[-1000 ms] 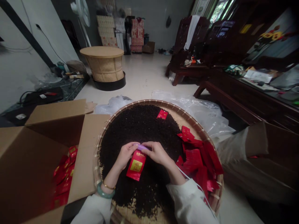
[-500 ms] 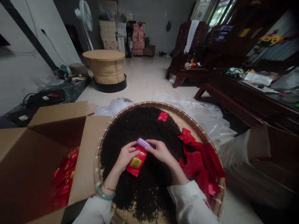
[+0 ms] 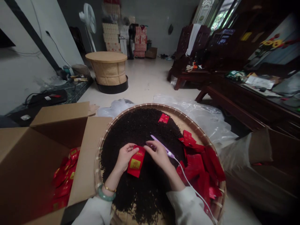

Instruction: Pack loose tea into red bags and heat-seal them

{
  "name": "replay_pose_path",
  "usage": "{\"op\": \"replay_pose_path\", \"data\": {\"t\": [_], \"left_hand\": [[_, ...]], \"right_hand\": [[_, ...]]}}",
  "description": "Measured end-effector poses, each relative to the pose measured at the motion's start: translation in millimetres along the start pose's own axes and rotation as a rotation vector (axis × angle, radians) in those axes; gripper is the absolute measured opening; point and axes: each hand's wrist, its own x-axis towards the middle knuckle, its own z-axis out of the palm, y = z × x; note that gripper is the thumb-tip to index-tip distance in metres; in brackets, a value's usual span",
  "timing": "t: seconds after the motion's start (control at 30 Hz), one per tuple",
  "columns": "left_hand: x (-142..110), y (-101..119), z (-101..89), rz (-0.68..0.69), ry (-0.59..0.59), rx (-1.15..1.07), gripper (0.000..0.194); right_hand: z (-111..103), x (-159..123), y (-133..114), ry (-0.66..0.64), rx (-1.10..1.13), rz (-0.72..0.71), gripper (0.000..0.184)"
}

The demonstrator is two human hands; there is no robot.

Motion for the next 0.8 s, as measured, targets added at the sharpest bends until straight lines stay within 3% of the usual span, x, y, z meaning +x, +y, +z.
{"op": "replay_pose_path", "data": {"t": [0.13,0.43,0.63,0.8], "left_hand": [[-0.4,0.1,0.2,0.03,-0.002,0.072,0.032],[-2.6,-2.0,-0.6,0.039,-0.003,0.091,0.032],[-1.9,-2.6,-1.7,0.076,-0.036,0.148,0.037],[-3.5,-0.5,-3.2,-0.073,-0.153,0.154,0.046]], "right_hand": [[17.2,-5.0,-12.4,-0.072,0.182,0.084,0.018],[16.7,-8.9,-4.6,-0.107,0.275,0.104,0.024],[25.9,-7.2,-8.3,-0.048,0.336,0.12,0.018],[22.9,-5.3,-4.2,0.058,0.362,0.175,0.023]]}}
